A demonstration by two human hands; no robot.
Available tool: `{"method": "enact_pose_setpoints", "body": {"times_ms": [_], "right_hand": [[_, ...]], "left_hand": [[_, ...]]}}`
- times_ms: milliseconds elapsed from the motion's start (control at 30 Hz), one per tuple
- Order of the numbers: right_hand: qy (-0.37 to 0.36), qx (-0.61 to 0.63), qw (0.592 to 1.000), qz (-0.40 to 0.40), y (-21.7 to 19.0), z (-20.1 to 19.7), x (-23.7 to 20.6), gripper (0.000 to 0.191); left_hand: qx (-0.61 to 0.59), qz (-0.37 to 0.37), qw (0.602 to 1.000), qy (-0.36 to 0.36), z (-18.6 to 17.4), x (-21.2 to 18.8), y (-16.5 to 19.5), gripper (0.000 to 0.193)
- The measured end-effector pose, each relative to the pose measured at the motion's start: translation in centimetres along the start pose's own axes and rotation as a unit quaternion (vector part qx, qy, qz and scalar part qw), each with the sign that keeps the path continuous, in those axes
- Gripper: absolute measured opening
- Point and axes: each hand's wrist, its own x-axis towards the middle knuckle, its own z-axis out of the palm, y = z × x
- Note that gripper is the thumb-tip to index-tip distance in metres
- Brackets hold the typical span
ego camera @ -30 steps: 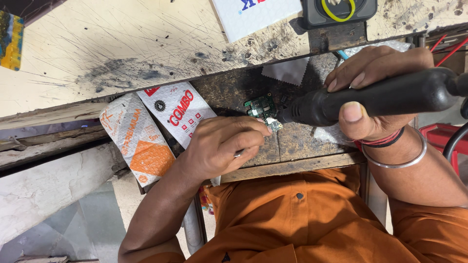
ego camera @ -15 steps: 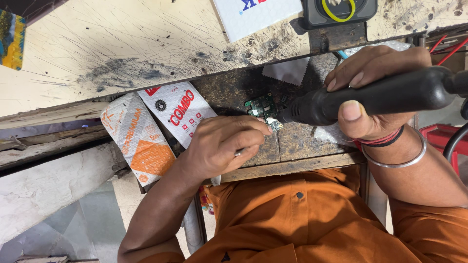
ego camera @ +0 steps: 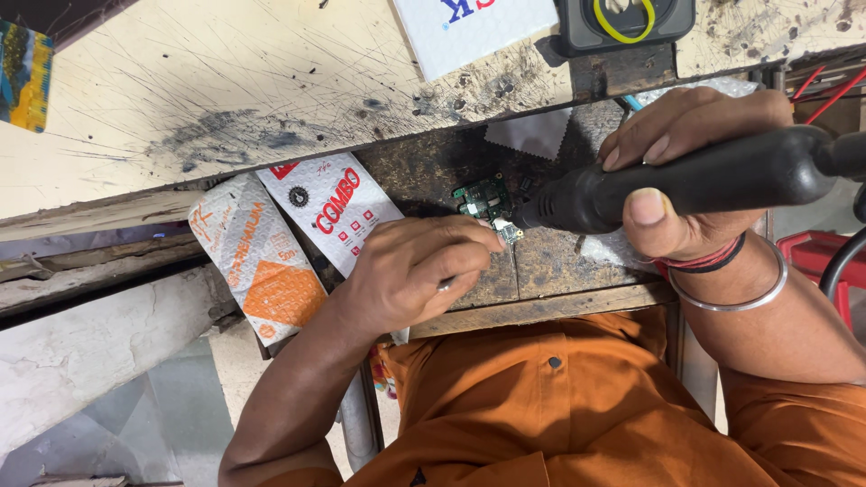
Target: The person uses pliers to remove a component from a small green circuit board, then uses a hot air gun to heat the board while holding it with tweezers. The person continues to heat and adjust the board, then uses tweezers to remove a small component.
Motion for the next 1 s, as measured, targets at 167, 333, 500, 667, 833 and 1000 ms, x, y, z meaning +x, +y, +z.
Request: {"method": "enact_pose_setpoints", "body": {"times_ms": [167, 333, 500, 667, 833, 1000], "right_hand": [[-0.007, -0.006, 1.0, -0.012, 0.36, -0.19, 0.17, 0.048], [-0.008, -0.017, 1.0, -0.018, 0.43, -0.24, 0.2, 0.048], [-0.009, -0.014, 1.0, -0.006, 0.09, -0.31, 0.09, 0.048], [-0.005, -0.002, 1.0, 0.003, -0.12, -0.21, 0.06, 0.049], [-0.007, -0.006, 1.0, -0.005, -0.17, -0.19, 0.17, 0.049], [-0.007, -0.011, 1.0, -0.012, -0.11, -0.18, 0.21, 0.049]], "left_hand": [[0.024, 0.016, 1.0, -0.004, 0.33, -0.34, -0.17, 0.028], [0.011, 0.013, 1.0, 0.006, 0.71, -0.41, -0.37, 0.026], [0.032, 0.016, 0.999, -0.002, 0.39, -0.37, -0.01, 0.025], [0.007, 0.007, 1.0, 0.002, 0.18, 0.0, -0.08, 0.026], [-0.022, -0.006, 1.0, -0.004, -0.18, -0.15, -0.22, 0.026], [0.022, 0.021, 1.0, 0.002, 0.58, -0.04, -0.23, 0.025]]}}
